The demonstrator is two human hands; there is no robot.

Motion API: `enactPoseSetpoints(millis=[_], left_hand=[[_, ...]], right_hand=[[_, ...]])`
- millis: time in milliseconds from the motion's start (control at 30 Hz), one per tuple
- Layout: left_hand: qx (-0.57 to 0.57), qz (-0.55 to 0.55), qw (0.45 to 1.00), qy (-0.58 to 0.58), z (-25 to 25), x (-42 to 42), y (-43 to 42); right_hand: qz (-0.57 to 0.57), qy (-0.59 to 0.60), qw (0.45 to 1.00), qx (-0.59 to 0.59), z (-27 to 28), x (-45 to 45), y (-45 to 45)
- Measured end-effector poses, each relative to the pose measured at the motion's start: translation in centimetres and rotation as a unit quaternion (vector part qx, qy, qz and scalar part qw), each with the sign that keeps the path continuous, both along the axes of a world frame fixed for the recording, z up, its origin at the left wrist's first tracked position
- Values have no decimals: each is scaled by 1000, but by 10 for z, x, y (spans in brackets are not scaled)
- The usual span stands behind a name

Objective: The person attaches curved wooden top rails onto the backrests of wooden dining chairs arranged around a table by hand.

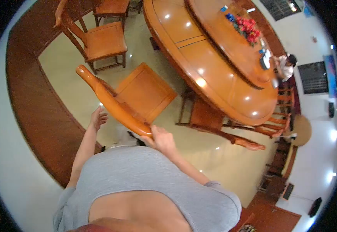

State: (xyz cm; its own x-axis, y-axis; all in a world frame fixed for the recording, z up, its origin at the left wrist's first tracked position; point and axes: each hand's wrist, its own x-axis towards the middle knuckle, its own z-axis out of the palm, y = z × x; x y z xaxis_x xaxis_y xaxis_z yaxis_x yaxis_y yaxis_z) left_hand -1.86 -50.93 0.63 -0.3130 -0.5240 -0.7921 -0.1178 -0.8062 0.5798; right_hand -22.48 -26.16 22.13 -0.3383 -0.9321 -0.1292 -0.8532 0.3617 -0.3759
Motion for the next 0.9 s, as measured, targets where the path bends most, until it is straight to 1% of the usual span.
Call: enactPoseSetpoints(millis=[33,67,133,167,200,233,267,300,333,367,433,467,500,533,567,600,633,667,700,733,767,833,867,900], left_hand=[[-14,6,1000,22,10,-3,-13],[-23,-6,1000,5,20,-9,-28],[-45,35,995,85,30,-23,-69],[-53,22,995,77,24,-29,-84],[-47,3,990,130,3,-33,-97],[-37,-19,982,182,4,-40,-110],[69,-14,972,223,5,-41,-124],[69,-29,974,213,11,-46,-135],[167,-69,945,273,16,-52,-144],[267,-105,901,325,21,-56,-149],[291,-122,898,306,33,-64,-154],[319,-124,882,324,39,-68,-155],[347,-127,864,342,43,-71,-157],[354,-137,864,331,44,-74,-159],[356,-119,875,306,47,-77,-161],[353,-102,886,282,50,-79,-168],[352,-115,888,271,54,-83,-172],[379,-113,890,227,55,-87,-175],[403,-109,890,184,57,-92,-179],[400,-130,893,159,57,-96,-185],[399,-137,894,150,56,-99,-188],[362,-148,912,126,45,-100,-188],[365,-155,910,122,40,-101,-188],[353,-163,912,126,36,-102,-188]], right_hand=[[-21,-4,1000,9,-3,0,3],[-32,-21,999,0,-3,0,5],[-76,-38,996,-12,0,-1,-2],[-88,-48,995,-20,3,-2,-4],[-101,-61,993,-3,7,-1,-4],[-115,-75,990,18,7,-2,-8],[-130,-85,988,12,2,-5,-12],[-133,-94,986,25,-3,-6,-12],[-135,-103,985,38,-5,-6,-14],[-149,-112,982,37,-5,-5,-15],[-169,-137,971,96,7,-8,-21],[-184,-148,967,97,10,-9,-22],[-203,-193,954,109,11,-14,-24],[-221,-237,939,119,11,-20,-25],[-234,-244,934,115,-3,-28,-20],[-241,-281,921,123,-29,-37,-11],[-246,-318,907,129,-45,-44,-6],[-256,-325,903,120,-45,-49,-5],[-212,-236,930,185,-38,-55,-6],[-164,-144,943,250,-33,-60,-8],[-171,-152,942,247,-30,-64,-13],[-127,-212,928,280,-27,-69,-18],[-104,-234,927,275,-37,-70,-17],[-112,-235,925,276,-42,-71,-20]])
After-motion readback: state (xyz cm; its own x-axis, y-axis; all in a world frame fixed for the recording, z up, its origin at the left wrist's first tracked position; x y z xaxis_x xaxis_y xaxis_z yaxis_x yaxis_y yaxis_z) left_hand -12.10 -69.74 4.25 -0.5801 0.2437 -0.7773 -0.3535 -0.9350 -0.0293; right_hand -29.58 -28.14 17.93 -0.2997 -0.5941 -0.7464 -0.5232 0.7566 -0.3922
